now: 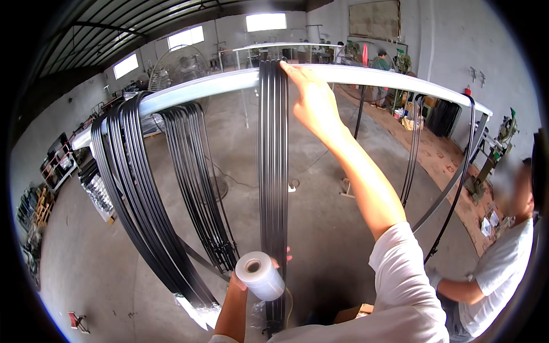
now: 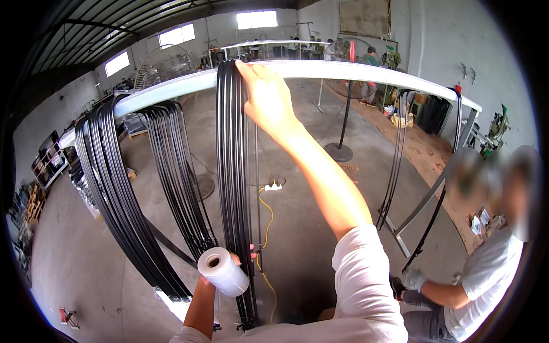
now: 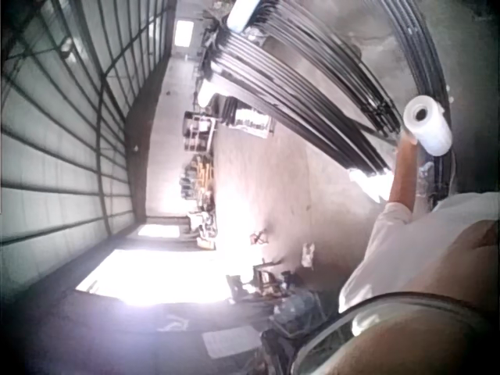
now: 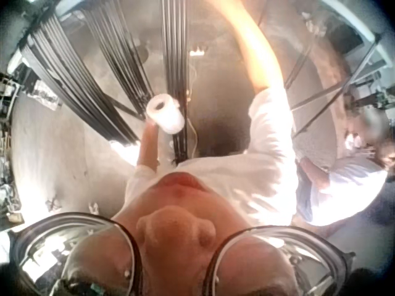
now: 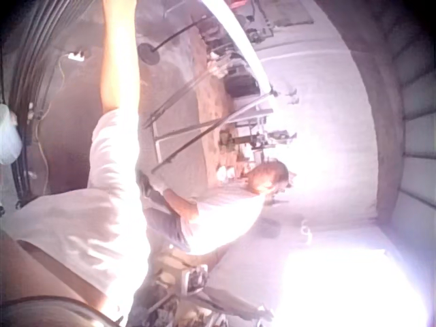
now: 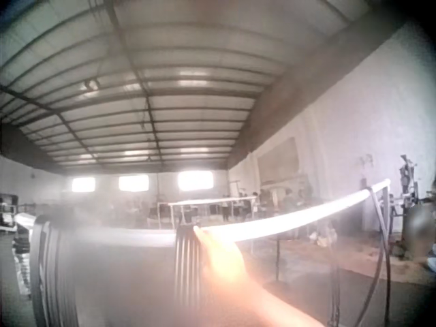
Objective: The person wraps a bundle of long black metal rods with white protective paper and clear plastic film. They hold the rods vertically, tear off sheets of paper from a box, and wrap them around the bundle before securing the assembly with plastic wrap. The person works in a warehouse environment with other metal parts visible in the background.
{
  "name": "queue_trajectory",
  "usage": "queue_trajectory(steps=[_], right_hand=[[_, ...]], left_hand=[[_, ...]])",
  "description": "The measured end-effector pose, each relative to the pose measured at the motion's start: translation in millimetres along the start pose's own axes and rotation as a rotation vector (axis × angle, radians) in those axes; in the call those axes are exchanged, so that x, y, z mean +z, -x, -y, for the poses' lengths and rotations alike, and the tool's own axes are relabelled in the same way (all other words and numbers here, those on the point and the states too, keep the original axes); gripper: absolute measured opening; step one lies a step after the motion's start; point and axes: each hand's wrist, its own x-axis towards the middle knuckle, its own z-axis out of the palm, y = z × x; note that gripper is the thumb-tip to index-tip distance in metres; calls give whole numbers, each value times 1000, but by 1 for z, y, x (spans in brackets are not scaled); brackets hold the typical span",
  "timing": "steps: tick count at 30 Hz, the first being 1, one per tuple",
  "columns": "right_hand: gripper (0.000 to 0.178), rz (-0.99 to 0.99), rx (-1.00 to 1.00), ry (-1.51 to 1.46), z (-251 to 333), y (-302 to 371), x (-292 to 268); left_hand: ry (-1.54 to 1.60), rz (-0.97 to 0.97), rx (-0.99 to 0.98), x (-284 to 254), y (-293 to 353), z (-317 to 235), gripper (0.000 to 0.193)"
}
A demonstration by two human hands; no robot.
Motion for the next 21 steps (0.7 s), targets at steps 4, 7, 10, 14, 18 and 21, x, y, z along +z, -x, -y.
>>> queue_trajectory(steps=[4, 7, 10, 14, 18, 21], right_hand=[[54, 105, 40, 106, -4, -15, 4], [57, 239, 70, 151, -15, -35, 6], [56, 315, 78, 178, -25, -45, 8], [45, 207, 13, 100, -6, -26, 2], [54, 121, -26, 29, 4, 4, 4], [53, 56, -29, 72, 5, 9, 6]], left_hand=[[57, 6, -31, 0, 2, 2, 78], [148, 92, -17, -12, 10, 16, 76], [186, 138, -34, -23, 12, 30, 77], [201, 56, -103, -18, 14, 29, 77], [119, 40, -112, -19, 14, 35, 80], [180, 78, -87, -25, 15, 36, 78]])
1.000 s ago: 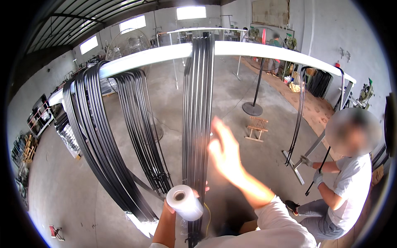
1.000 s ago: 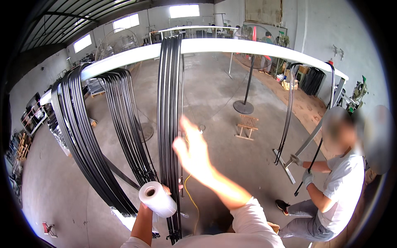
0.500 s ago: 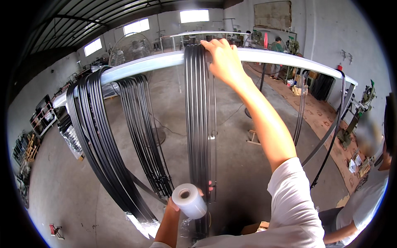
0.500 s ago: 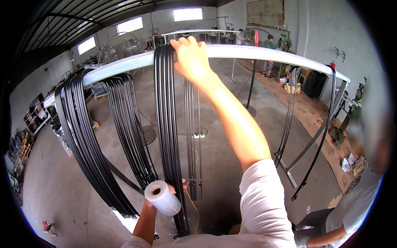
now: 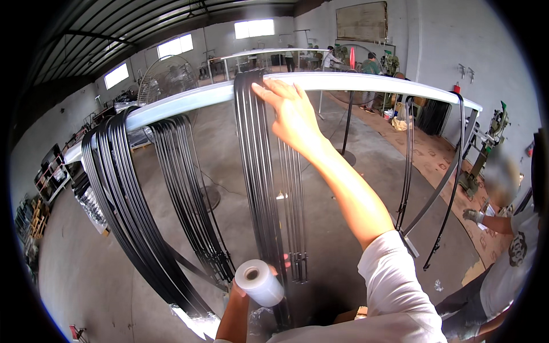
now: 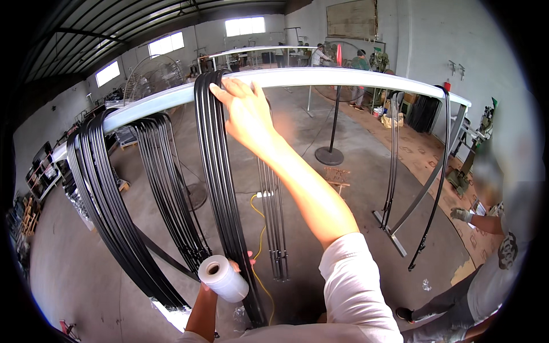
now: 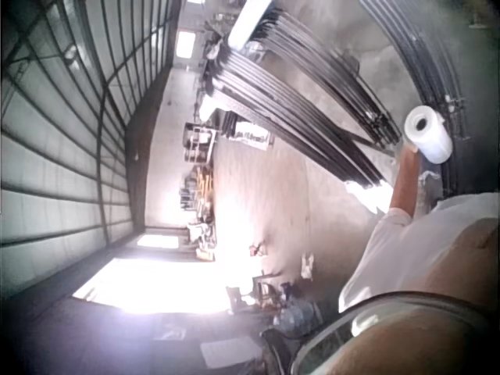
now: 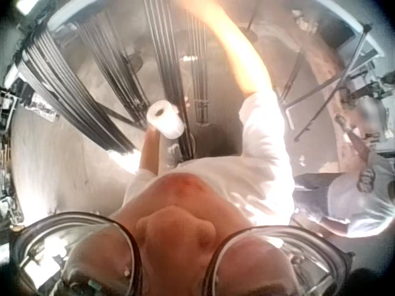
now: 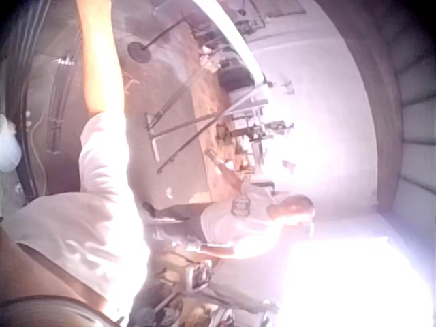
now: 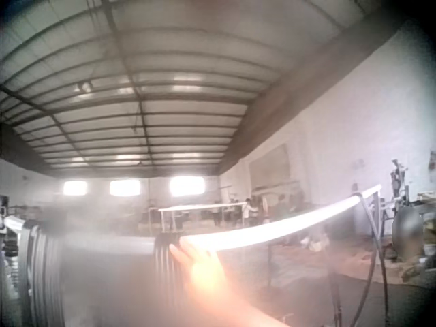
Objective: The person wraps a bundle of long black metal rods with white protective paper and clear plastic film. They hold the rods vertically, tear off sheets of paper from a box, and wrap them around the bundle before securing the assembly with plastic wrap. The person works in a warehouse environment with other metal parts visible in the background.
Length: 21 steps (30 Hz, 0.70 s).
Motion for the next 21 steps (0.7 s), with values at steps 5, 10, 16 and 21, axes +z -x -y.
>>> queue_trajectory(steps=[5, 10, 16, 21], right_hand=[[55, 149, 198, -76, -13, -34, -4], [44, -82, 82, 33, -9, -14, 8], [41, -11, 113, 133, -6, -26, 0], [49, 25, 139, 178, 12, -15, -10]], left_hand=[[11, 23, 34, -2, -2, 4, 75], [-20, -51, -33, 28, -25, -17, 72], [-72, -48, 47, 28, -29, -8, 74], [-97, -100, 54, 40, -33, -12, 73]])
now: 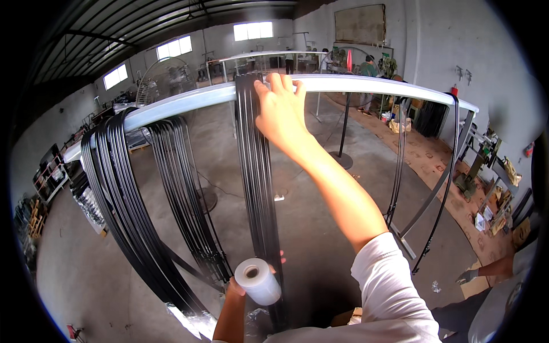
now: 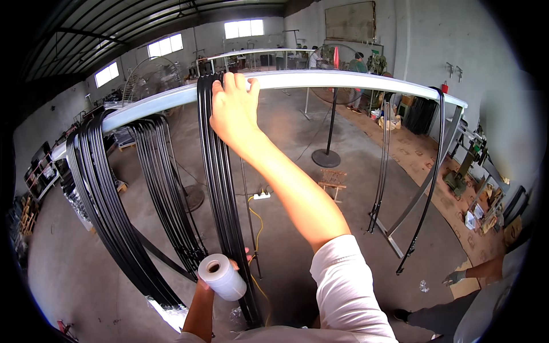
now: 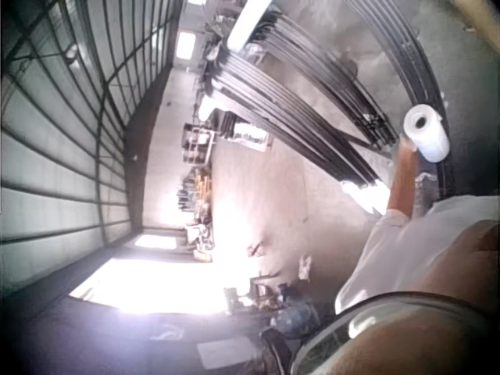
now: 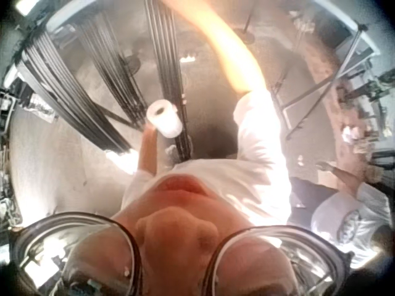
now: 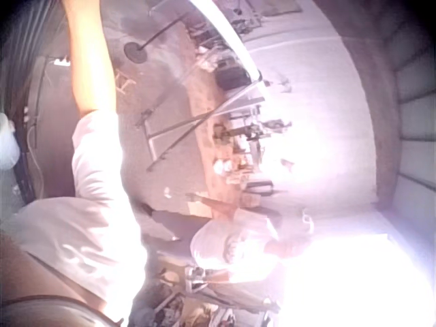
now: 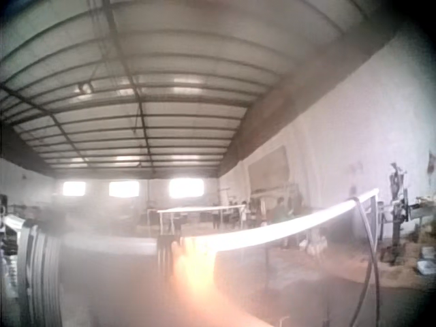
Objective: The person wraps a bundle of long black metal rods with white protective paper and clear plastic film. They hold the rods vertically, tear off sheets of paper from a box, and wrap them around the bundle before securing the assembly with plastic wrap. The person works in a warehouse environment with other metal parts visible in the background.
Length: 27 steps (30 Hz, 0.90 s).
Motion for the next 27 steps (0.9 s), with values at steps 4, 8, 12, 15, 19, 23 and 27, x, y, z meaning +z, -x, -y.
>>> queue_trajectory(steps=[4, 8, 12, 15, 19, 23, 27], right_hand=[[50, 34, 60, -8, -8, -14, 3], [50, 27, 49, -7, 2, -1, -5], [55, 222, 150, -71, 5, 10, -9], [67, 299, 168, -122, 10, -2, -24], [72, 270, 236, -313, 28, -8, -11], [79, 211, 227, -185, 4, 0, 6], [74, 245, 138, -190, 4, -3, 40]], left_hand=[[-19, 23, -15, -2, 0, 2, 74], [-54, -29, -17, 1, 3, 2, 75], [-81, -68, 5, -7, 11, 10, 75], [-123, -120, 6, -21, 25, 22, 69], [-164, -441, -167, -13, 31, 13, 58], [85, -93, -26, -15, 14, 31, 55], [38, -297, -74, -73, 48, 30, 86]])
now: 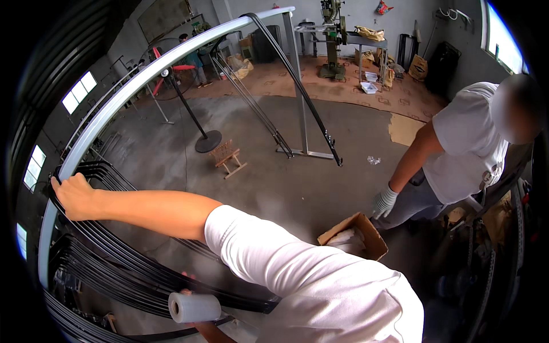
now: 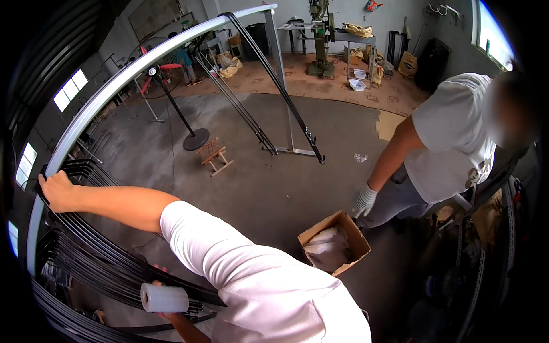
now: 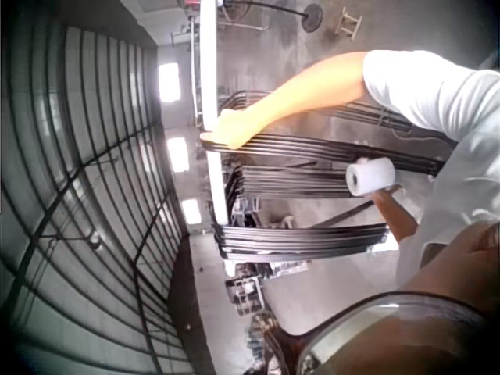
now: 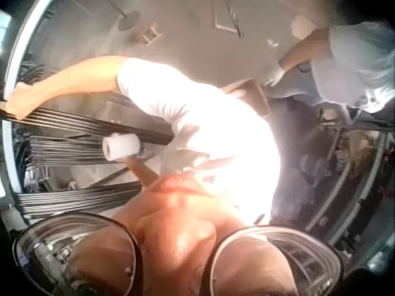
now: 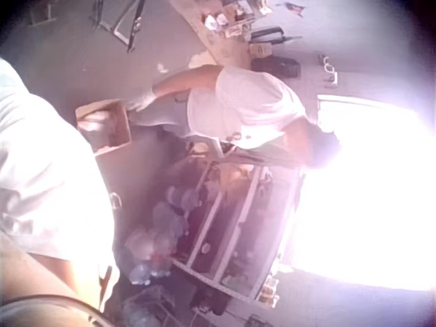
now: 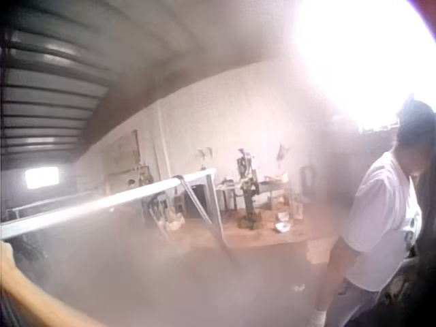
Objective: The person wraps a bundle of long black metal rods with white protective paper and clear plastic film. They hold the rods vertically, tear off sheets of paper from a box, and wrap them around the bundle before securing the assembly with plastic wrap. The person works in a warehouse environment with other metal parts visible in the background.
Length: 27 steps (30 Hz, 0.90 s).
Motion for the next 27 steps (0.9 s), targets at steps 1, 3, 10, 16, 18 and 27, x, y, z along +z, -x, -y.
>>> queue_trajectory(steps=[1, 3, 10, 16, 18, 27], right_hand=[[74, 15, 5, -23, -1, 2, 0], [73, 57, 6, -60, -2, 10, -7], [57, 96, 25, -220, -29, 26, -20], [26, -200, 83, -443, -19, 93, -56], [20, -223, 167, -636, -8, 152, -82], [33, 20, 494, -816, 28, 312, -129]], left_hand=[[24, -12, -23, -3, 0, -1, 86], [-145, 207, 16, 32, -12, -10, 89], [-286, 57, 53, 53, -12, -7, 100], [-544, 98, 163, 31, -5, -15, 97], [-621, 118, 212, 6, 2, -21, 96], [-741, 41, 173, 96, 15, -42, 92]])
